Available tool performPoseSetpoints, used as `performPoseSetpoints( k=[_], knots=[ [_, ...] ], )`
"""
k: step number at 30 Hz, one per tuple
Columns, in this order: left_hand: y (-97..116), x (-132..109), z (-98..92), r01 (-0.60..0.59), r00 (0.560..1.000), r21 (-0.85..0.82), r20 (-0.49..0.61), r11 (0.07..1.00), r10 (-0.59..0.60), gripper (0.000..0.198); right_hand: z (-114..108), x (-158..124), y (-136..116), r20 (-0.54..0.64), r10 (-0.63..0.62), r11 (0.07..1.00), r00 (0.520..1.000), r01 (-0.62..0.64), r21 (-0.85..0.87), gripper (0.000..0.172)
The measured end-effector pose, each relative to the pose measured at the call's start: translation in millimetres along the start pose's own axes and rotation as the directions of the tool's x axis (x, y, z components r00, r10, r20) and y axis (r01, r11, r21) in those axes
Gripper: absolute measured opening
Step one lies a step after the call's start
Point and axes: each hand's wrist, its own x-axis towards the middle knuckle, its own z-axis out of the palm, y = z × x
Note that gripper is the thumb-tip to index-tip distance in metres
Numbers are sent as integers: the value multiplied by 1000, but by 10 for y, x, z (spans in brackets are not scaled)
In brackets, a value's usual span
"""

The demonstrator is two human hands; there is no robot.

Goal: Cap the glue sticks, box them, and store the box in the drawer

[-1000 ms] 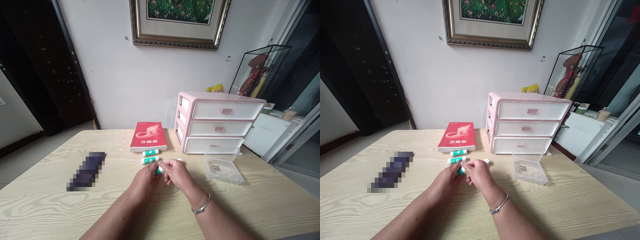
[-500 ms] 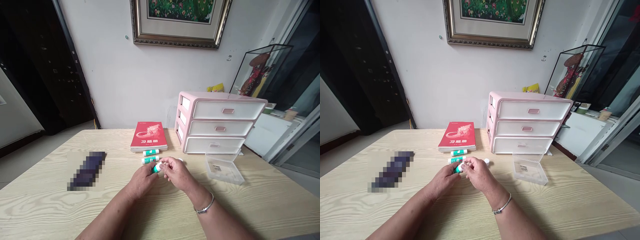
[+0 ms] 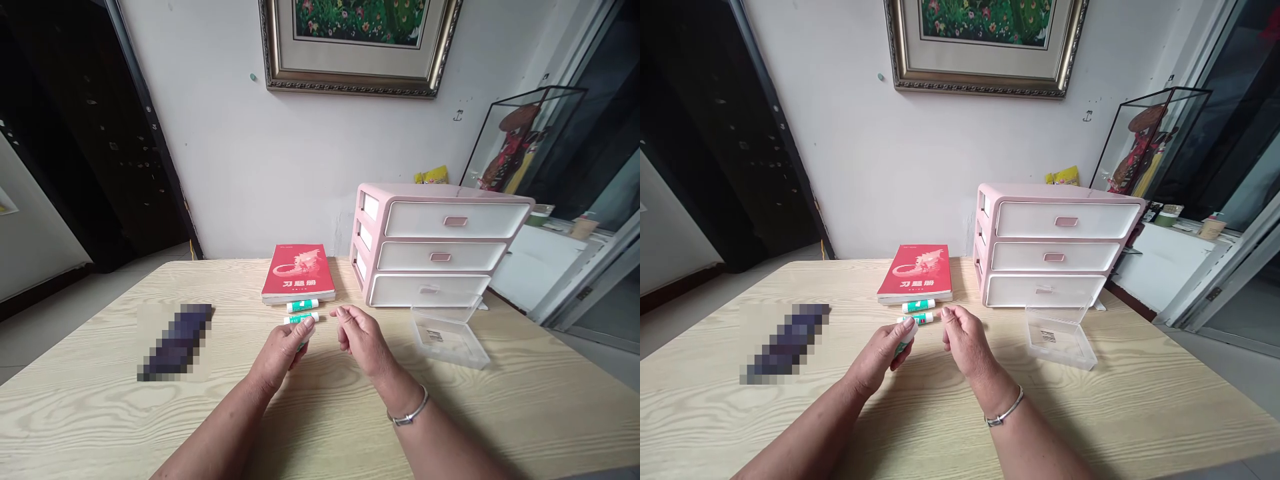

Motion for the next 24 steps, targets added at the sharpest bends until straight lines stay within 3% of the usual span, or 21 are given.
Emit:
performPoseSetpoints(
  k=[5,10,14,17,20,24],
  knots=[
    [-27,26,-27,24,997,-142,-71,990,-34,60,8,12,72,-59,-59,997,997,56,-54,49],
    [-142,79,-40,40,998,-313,-29,949,-52,55,-90,41,4,-200,-81,997,976,82,-2,44],
    [-172,72,-19,-25,1000,-335,-18,942,20,53,-115,62,-12,-233,-60,996,971,73,46,42],
    [-167,61,1,-67,998,-318,-25,946,62,52,-60,38,22,-155,-78,996,985,85,36,40],
    [-169,62,22,-71,997,-333,-43,940,60,53,30,-34,17,-17,-173,985,985,172,-34,35],
    [-185,47,62,-77,995,-398,-84,914,47,51,178,-177,-67,154,-385,899,910,408,-163,27]
  ],
)
